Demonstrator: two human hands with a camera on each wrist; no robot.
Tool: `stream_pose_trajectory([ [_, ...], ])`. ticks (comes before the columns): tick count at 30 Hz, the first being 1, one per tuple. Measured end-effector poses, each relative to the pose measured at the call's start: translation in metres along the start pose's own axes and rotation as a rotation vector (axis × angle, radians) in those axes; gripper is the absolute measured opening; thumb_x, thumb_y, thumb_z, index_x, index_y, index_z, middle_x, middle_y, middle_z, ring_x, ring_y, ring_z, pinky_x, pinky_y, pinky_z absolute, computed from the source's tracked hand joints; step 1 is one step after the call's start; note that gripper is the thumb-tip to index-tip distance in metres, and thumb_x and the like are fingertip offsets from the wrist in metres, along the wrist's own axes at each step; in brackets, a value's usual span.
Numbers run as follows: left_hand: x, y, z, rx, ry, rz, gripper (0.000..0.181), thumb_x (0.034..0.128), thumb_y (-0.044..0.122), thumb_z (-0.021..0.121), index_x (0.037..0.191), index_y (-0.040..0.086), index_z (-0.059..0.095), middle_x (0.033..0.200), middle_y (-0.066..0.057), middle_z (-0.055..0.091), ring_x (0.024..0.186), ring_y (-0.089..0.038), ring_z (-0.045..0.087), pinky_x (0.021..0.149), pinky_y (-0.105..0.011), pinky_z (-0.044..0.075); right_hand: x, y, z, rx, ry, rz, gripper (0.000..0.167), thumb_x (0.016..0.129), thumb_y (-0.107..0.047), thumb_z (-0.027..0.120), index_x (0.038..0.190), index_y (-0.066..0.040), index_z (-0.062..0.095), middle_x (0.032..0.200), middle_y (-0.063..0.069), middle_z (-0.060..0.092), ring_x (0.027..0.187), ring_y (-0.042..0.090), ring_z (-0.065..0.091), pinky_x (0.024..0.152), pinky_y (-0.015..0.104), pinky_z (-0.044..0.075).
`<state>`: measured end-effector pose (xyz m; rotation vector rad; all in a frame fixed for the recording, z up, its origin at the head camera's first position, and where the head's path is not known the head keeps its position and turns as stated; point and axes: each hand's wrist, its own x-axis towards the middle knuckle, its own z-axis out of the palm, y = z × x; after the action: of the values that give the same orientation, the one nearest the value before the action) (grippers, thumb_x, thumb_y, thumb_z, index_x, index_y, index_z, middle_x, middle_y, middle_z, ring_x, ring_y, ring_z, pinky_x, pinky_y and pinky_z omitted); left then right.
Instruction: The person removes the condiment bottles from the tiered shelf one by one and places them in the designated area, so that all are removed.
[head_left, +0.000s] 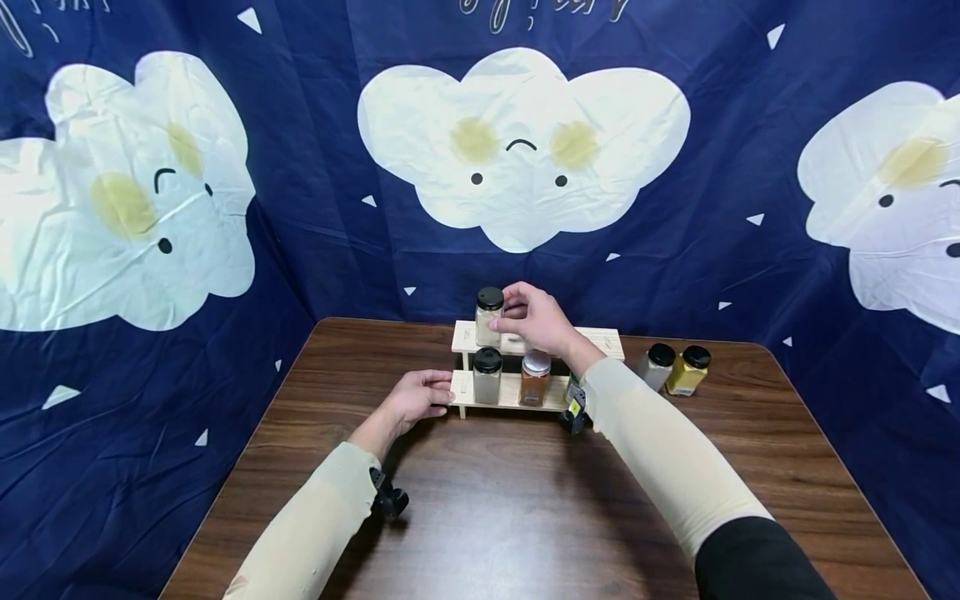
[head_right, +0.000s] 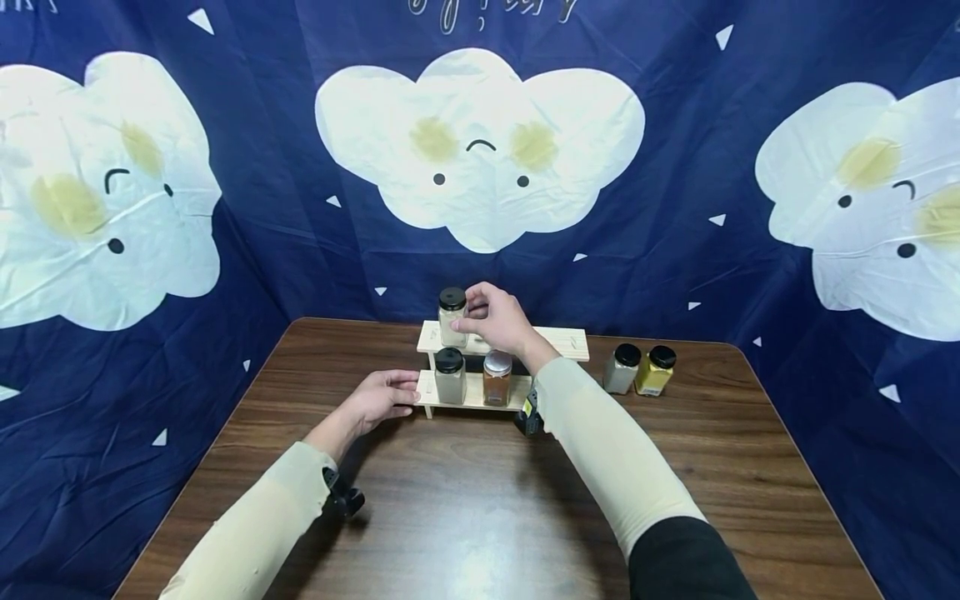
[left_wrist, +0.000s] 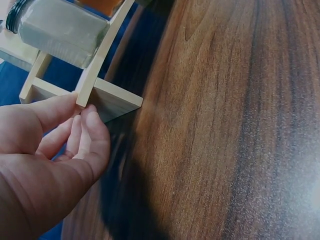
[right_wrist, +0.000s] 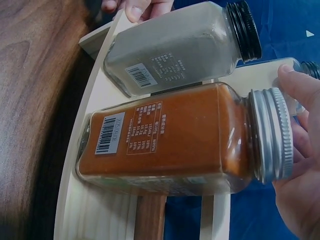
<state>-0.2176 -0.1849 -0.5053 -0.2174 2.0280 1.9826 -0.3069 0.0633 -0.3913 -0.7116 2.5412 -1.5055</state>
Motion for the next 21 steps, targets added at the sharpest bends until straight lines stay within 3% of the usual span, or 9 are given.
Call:
stream_pose_trajectory([
  [21,-0.002,0.002,0.000,0.000,0.018,-0.003,0.051,0.0924,-0.008,0.066,0.142,-0.007,0.052,0.111,-0.011,0.065,0.084,-0.012,0.064,0.070,-0.026,0.059,-0.007,0.001,-0.014,0.007,0.021,-0.005,0.049,0.085,-0.026,0.086,0.122,-0.009,0.060,0.118,0.009,0.067,0.108,0.026,0.067,0.094,0.040,0.056],
])
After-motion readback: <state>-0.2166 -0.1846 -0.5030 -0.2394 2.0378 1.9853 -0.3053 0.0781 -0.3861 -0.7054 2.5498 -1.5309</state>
